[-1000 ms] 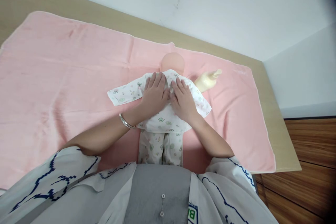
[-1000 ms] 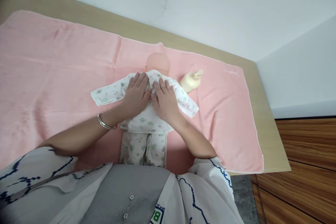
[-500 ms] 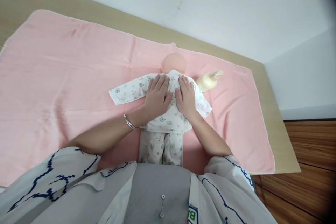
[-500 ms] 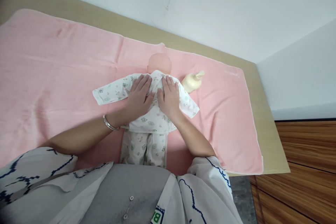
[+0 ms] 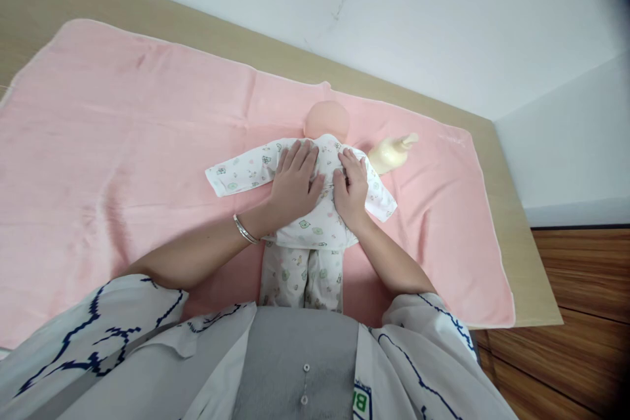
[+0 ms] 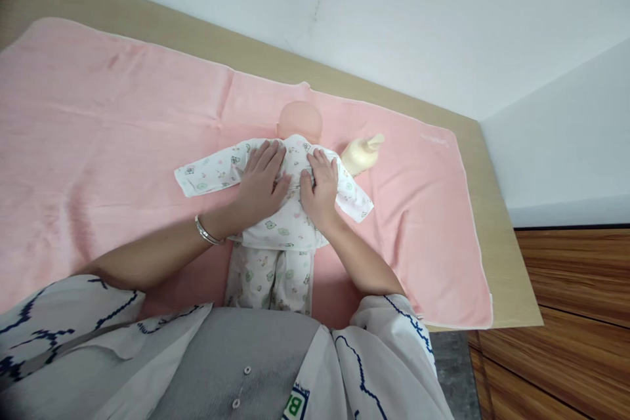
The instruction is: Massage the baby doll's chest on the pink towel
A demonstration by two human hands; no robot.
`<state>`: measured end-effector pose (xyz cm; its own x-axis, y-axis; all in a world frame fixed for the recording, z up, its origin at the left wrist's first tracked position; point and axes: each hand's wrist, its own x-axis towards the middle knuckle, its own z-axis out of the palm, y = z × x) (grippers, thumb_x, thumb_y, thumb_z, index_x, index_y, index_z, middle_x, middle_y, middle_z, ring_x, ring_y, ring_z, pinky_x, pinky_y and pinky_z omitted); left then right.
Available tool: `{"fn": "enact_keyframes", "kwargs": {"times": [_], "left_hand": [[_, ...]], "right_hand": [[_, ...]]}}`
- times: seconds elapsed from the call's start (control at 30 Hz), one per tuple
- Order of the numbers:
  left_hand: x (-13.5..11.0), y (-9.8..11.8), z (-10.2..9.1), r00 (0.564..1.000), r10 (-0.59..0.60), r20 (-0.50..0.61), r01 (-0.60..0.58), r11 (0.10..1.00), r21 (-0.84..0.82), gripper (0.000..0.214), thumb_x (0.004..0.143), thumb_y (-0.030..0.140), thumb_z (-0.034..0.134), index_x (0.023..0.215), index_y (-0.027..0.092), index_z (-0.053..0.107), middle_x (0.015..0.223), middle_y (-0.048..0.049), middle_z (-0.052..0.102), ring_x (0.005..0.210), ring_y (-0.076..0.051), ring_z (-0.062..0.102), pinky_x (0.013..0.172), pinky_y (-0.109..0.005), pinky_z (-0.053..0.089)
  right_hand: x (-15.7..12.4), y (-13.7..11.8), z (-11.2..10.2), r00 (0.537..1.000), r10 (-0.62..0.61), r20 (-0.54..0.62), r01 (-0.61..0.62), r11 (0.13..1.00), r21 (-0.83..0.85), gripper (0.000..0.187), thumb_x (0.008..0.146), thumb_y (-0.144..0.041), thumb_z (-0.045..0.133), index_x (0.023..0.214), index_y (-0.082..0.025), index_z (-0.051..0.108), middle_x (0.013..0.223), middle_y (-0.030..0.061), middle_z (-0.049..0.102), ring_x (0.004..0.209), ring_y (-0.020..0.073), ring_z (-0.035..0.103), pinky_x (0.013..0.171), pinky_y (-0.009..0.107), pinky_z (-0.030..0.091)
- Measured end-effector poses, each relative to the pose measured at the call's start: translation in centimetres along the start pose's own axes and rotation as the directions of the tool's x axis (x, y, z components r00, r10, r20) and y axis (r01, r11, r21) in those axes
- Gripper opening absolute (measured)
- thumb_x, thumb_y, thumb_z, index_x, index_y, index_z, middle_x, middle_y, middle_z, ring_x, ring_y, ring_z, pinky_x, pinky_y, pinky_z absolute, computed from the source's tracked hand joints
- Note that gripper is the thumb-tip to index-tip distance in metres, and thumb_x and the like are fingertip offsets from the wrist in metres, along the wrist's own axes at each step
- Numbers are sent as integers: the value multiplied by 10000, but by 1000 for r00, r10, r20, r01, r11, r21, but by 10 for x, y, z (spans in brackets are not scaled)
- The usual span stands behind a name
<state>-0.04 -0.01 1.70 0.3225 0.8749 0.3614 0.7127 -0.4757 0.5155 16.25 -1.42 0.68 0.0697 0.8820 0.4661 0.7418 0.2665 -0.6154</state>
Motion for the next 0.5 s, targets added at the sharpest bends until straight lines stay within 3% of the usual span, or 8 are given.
{"fn": "enact_keyframes", "kwargs": {"times": [0.2,0.37,0.5], "left_hand": [[10,-6,-3,997,-81,20,81,997,0,643,943,445,497,1498,128,430,1601,-185,402,1540,-360,271,1270,-592,174],[24,-15,-3,991,-118,55,118,993,6,615,968,467,455,1470,113,469,1581,-168,437,1527,-362,301,1278,-587,178],[17,-5,-5,996,-82,42,78,994,74,598,1000,424,398,1482,73,448,1578,-200,431,1523,-378,301,1264,-590,202]], "right_hand": [[-10,-6,0,998,55,-35,-57,998,-41,454,991,-312,325,1303,-217,642,1424,119,628,1451,248,473,1270,624,194],[-26,-19,1,998,-44,-48,40,996,-79,453,946,-230,325,1187,-232,708,1342,95,692,1400,234,540,1259,609,255],[-27,-17,2,990,-102,-97,98,994,-51,469,946,-203,308,1194,-203,706,1329,116,697,1333,222,604,1251,573,307]]}}
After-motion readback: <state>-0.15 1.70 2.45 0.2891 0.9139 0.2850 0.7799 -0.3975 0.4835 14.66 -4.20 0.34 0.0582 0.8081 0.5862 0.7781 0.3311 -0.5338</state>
